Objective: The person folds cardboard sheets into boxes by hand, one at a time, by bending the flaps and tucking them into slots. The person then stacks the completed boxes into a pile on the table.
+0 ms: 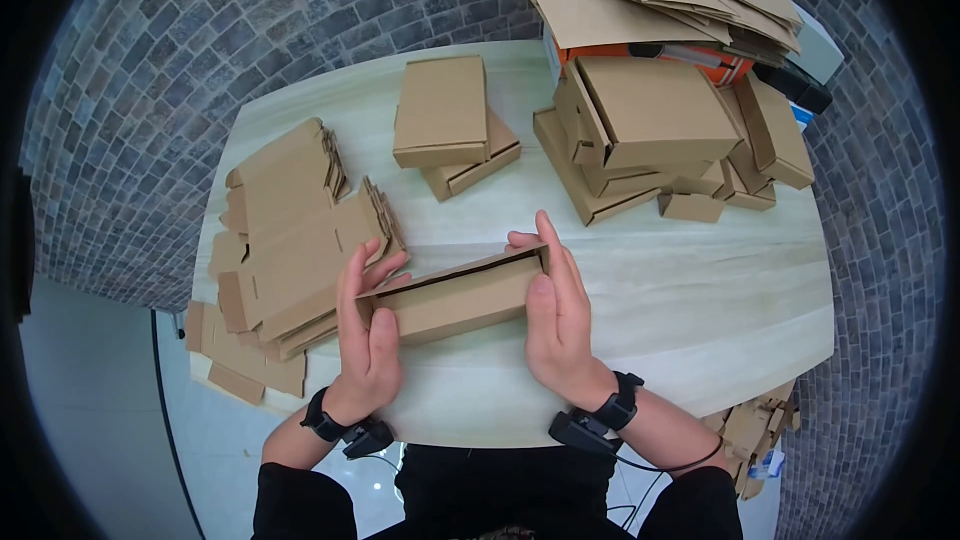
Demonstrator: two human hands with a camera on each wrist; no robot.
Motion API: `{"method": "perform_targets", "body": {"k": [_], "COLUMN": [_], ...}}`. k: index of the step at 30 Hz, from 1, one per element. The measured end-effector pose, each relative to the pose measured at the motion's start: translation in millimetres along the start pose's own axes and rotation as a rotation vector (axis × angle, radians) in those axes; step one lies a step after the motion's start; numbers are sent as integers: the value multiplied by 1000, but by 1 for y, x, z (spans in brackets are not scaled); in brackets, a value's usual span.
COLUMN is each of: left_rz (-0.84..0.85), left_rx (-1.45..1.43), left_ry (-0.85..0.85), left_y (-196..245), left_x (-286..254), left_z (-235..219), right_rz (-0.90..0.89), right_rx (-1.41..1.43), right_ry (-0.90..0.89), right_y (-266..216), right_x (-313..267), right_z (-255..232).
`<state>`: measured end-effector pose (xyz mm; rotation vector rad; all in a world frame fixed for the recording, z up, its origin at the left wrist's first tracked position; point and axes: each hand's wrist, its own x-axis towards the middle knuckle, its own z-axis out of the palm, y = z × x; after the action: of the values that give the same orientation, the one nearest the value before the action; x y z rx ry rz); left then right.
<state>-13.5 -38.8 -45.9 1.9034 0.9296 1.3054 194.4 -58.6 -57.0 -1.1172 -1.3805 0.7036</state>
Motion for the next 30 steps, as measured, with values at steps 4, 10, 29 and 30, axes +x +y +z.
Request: {"method": "perform_targets", "body": {"k": [4, 10, 29, 30], "left_rz": [-56, -57, -110, -87], "left_rx": [-144, -170, -389, -365], "left_ry": [-67, -173, -239, -258], "left_y": [-6, -9, -20, -21], "left_x": [0, 0, 0, -1], "left_z": [-3, -2, -10, -10], "right_rz": [-5, -19, 73, 74], "right_rx": [142, 292, 422, 423], "right_ry": [-58, -119, -59, -54], "right_y": [-8, -1, 2, 2], "right_x": [4, 7, 10, 10], "right_z": [1, -1, -6, -6]}}
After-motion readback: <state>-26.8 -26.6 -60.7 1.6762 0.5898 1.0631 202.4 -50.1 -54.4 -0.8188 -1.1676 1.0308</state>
